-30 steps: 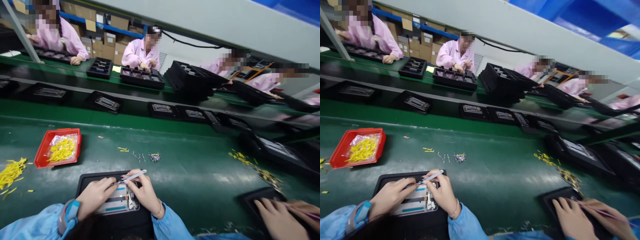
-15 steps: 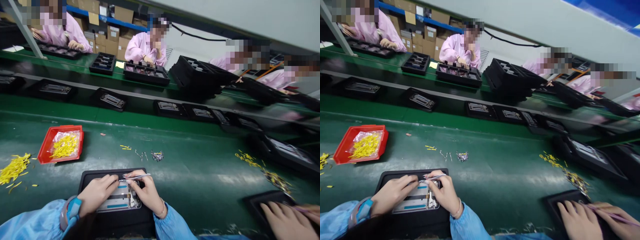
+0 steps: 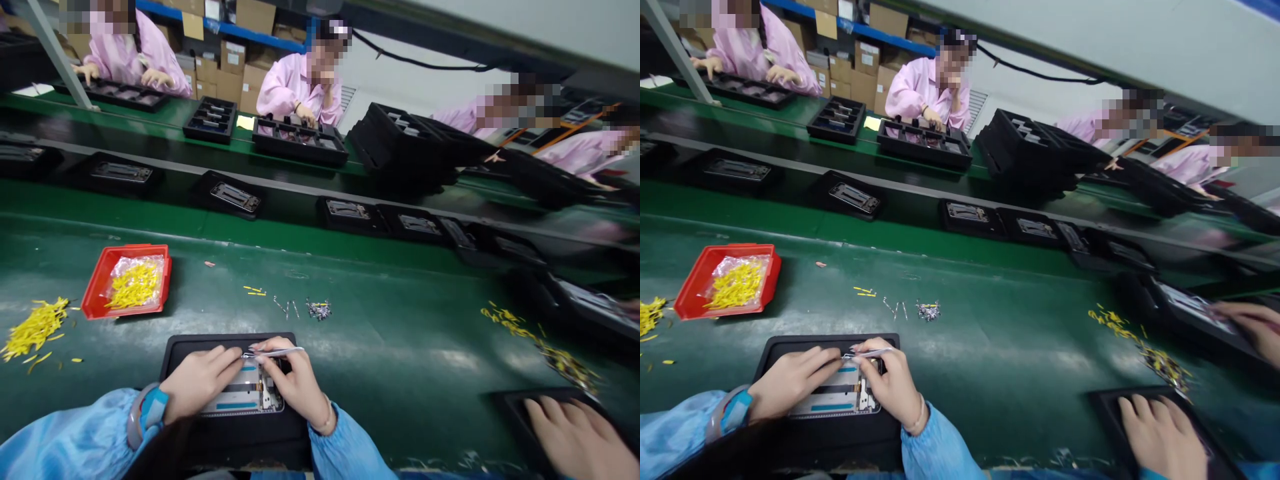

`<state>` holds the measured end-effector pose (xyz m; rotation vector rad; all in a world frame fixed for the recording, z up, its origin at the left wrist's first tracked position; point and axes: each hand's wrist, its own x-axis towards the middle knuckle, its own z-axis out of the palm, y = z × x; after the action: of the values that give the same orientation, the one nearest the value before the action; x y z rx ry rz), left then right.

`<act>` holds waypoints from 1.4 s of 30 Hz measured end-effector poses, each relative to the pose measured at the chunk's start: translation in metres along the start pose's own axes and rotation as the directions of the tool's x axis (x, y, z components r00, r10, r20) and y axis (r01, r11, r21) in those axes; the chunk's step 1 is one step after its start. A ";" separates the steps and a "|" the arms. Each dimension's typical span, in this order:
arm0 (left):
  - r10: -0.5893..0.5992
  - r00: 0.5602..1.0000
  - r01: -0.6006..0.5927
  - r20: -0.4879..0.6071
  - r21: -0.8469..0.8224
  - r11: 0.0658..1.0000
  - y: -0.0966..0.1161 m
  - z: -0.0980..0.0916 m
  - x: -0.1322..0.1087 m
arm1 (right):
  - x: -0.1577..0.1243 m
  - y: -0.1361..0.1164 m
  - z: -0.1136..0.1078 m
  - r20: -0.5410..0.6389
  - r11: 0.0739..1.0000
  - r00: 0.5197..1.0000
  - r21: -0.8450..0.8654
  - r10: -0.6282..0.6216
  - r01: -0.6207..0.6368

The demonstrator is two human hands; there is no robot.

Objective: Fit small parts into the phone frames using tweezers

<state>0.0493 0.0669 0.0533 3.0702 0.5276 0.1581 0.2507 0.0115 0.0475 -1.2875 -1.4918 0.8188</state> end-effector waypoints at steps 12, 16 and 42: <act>0.031 0.992 -0.040 0.126 0.073 0.997 0.002 -0.003 0.005 | 0.003 -0.003 -0.002 -0.009 0.999 0.999 0.003 -0.052 0.052; 0.024 0.995 -0.028 0.099 0.039 0.999 0.000 -0.003 0.004 | 0.003 -0.005 -0.002 -0.021 0.998 0.998 0.011 -0.062 0.062; -0.175 0.954 0.089 -0.243 -0.327 0.941 -0.025 0.031 -0.005 | 0.028 0.013 -0.037 -0.585 0.971 0.798 0.239 0.143 0.002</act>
<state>0.0398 0.0892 0.0211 2.7056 0.6479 0.6006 0.2902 0.0378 0.0538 -1.2740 -0.8159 0.5305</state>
